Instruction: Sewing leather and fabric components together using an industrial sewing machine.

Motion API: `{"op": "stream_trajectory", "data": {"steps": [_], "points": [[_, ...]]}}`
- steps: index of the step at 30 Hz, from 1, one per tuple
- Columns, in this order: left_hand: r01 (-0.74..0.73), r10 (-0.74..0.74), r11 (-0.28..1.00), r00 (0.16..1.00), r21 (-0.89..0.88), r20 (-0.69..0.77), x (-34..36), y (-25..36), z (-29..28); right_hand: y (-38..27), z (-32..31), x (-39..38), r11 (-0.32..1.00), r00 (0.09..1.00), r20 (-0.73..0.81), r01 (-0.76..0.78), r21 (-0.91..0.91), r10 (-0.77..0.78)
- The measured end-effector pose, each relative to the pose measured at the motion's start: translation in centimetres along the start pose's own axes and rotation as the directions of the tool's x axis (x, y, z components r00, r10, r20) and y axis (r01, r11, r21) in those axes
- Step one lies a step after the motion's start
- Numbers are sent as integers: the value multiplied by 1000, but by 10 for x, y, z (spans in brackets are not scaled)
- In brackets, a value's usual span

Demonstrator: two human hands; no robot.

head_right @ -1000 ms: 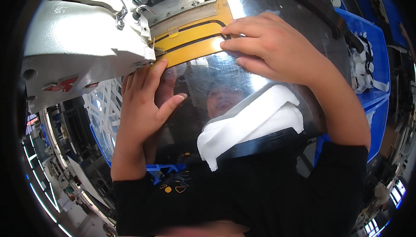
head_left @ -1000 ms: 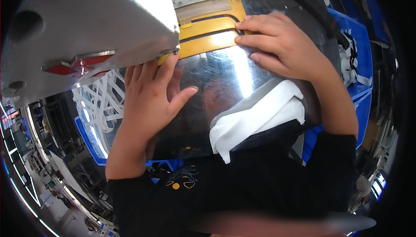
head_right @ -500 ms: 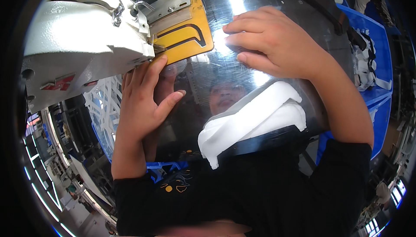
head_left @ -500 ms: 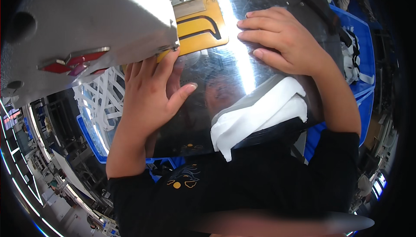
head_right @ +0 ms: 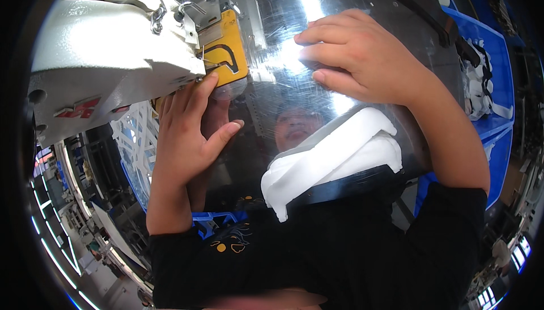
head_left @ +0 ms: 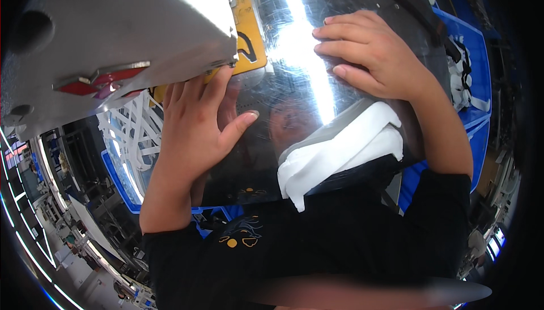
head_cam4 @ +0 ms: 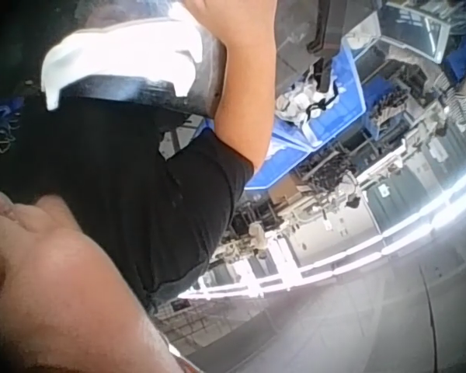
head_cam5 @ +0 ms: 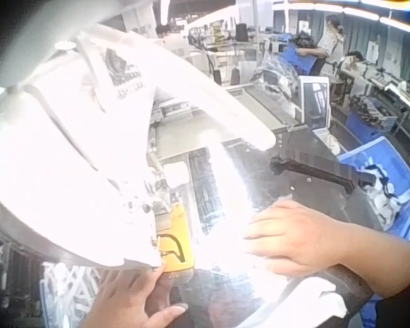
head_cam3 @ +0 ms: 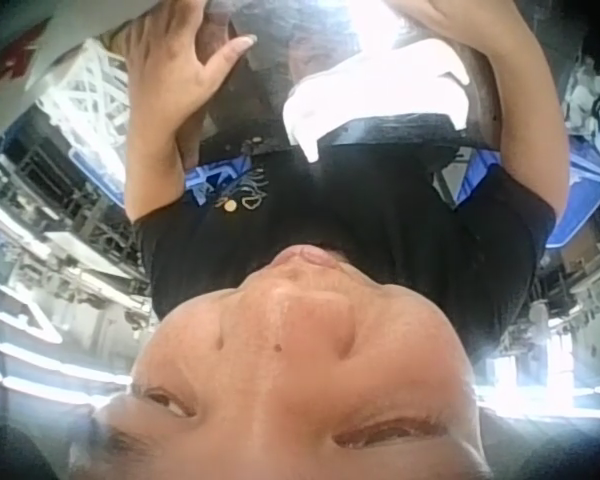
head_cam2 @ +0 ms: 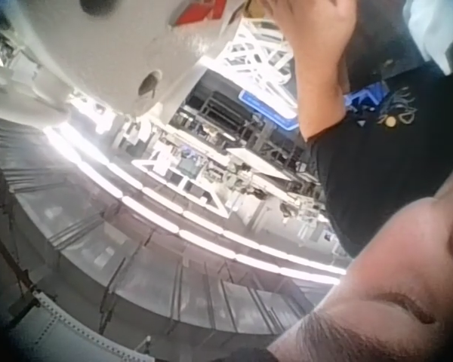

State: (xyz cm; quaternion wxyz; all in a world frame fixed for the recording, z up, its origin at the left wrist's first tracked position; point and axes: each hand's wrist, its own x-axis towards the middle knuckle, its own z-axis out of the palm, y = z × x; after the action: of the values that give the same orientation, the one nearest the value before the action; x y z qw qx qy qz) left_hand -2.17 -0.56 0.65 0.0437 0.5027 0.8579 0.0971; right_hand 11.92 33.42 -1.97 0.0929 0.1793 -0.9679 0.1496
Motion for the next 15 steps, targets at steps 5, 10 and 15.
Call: {"op": "stream_trajectory", "data": {"steps": [5, 10, 15], "points": [[8, -8, 1000, 1000, 1, 1, 1, -4, 4, 0, -1, -1, 1000, 1000, 0, 2, 0, -2], [34, -34, 999, 999, -10, -34, 3, -12, 10, 0, -1, 0, 1000, 1000, -5, -2, 22, 3], [38, -38, 999, 999, -17, 5, 5, -10, 3, -1, -2, 0, 1000, 1000, -3, -13, 26, 13]]}}
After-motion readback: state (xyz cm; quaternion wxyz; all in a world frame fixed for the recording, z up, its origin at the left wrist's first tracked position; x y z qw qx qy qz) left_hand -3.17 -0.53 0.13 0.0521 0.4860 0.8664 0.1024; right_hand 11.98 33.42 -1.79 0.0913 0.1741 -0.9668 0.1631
